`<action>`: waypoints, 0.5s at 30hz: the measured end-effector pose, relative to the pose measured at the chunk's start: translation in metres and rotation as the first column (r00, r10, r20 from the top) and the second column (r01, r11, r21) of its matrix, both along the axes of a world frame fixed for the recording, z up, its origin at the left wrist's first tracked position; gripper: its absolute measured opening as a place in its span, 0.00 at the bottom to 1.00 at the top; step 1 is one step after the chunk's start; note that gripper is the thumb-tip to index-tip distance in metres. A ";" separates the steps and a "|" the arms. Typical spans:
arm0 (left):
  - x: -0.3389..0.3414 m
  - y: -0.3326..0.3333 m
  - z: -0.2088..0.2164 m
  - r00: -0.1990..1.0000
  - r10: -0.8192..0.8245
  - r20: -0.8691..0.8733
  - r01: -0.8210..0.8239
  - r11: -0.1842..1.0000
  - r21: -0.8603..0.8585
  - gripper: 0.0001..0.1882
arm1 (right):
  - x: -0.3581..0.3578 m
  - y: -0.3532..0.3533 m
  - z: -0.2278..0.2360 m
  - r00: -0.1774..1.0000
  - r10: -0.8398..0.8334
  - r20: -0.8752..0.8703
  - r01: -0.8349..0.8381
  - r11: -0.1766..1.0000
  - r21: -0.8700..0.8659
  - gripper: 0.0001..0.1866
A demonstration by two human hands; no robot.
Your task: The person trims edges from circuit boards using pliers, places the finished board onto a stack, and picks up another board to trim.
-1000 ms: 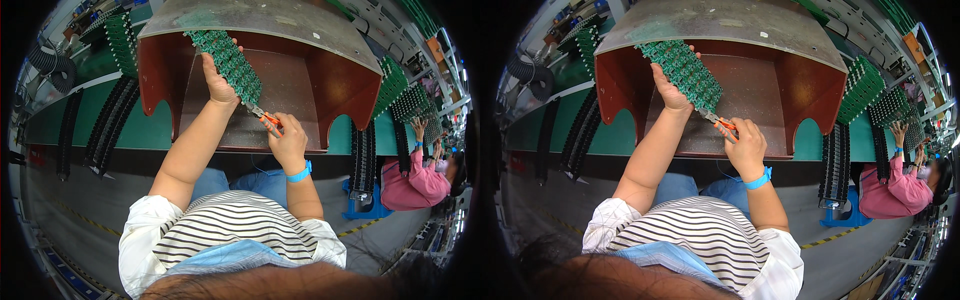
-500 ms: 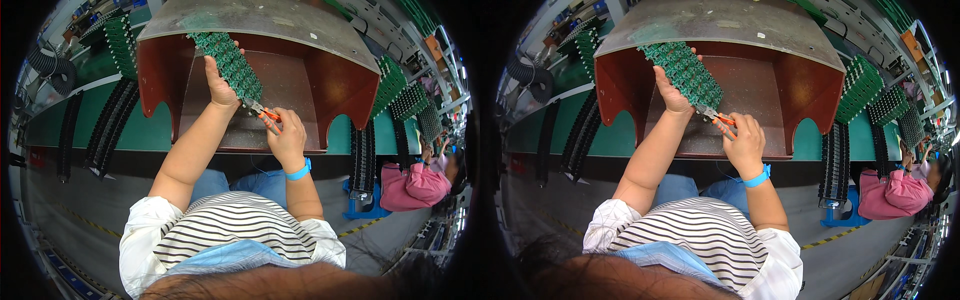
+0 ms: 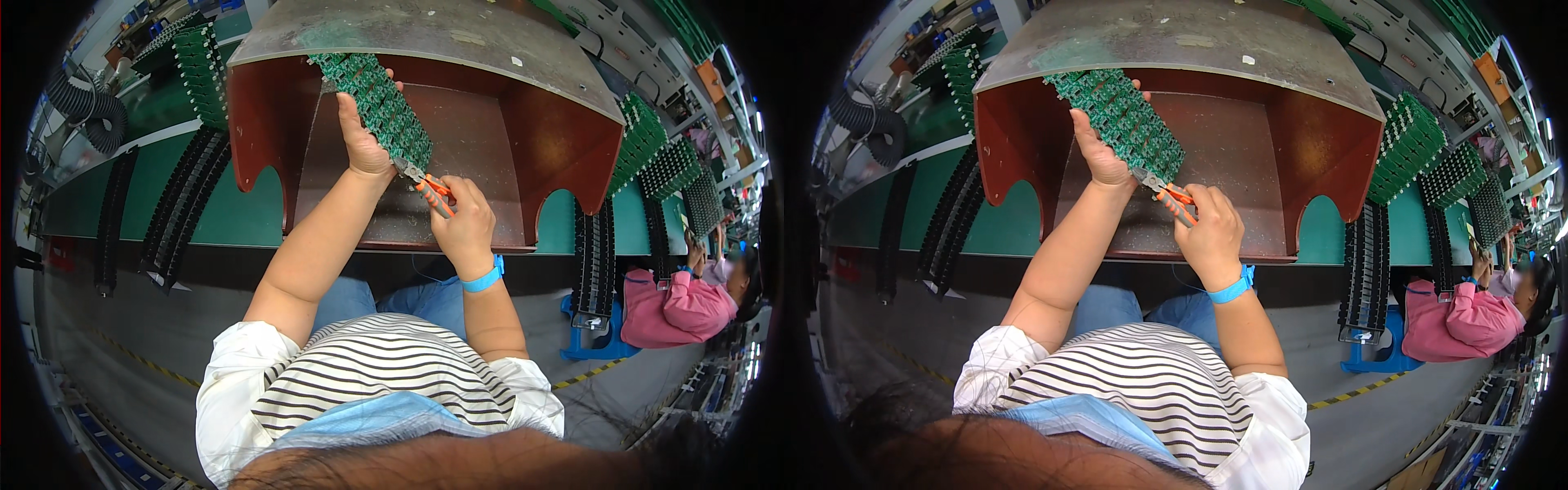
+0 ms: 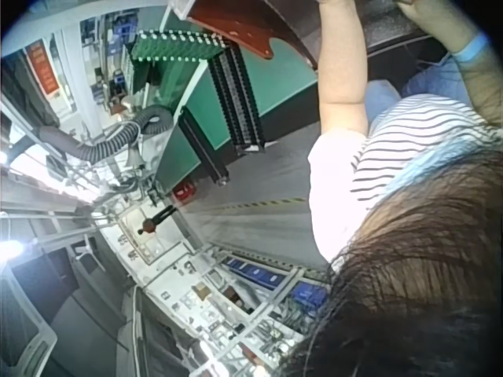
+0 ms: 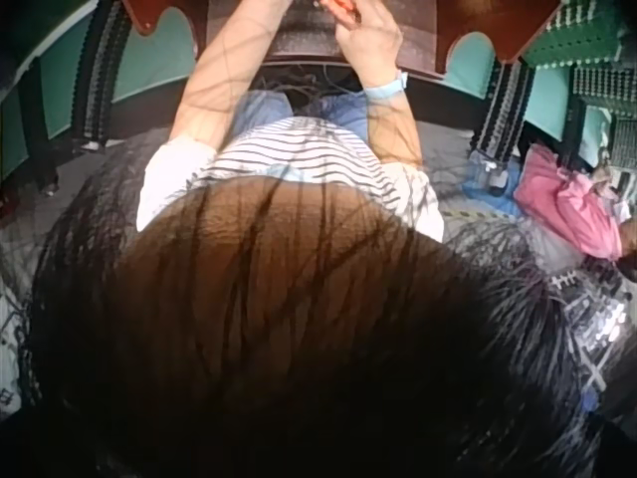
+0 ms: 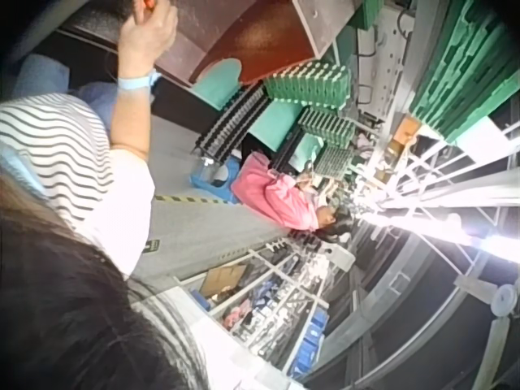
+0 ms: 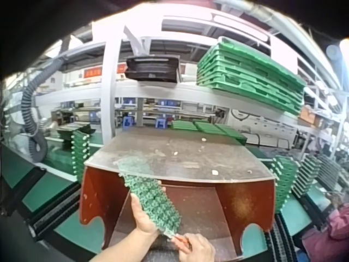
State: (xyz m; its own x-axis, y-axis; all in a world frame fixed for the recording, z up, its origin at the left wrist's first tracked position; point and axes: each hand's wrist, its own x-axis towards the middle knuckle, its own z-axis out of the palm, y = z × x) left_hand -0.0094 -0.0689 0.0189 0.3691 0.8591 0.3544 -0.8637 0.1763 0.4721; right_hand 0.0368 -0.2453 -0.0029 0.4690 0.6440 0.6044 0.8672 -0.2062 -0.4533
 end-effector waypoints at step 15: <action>0.002 -0.003 -0.004 1.000 -0.002 -0.010 0.002 1.000 0.005 0.38 | 0.002 0.002 0.005 1.000 -0.029 0.000 0.029 0.998 0.047 0.18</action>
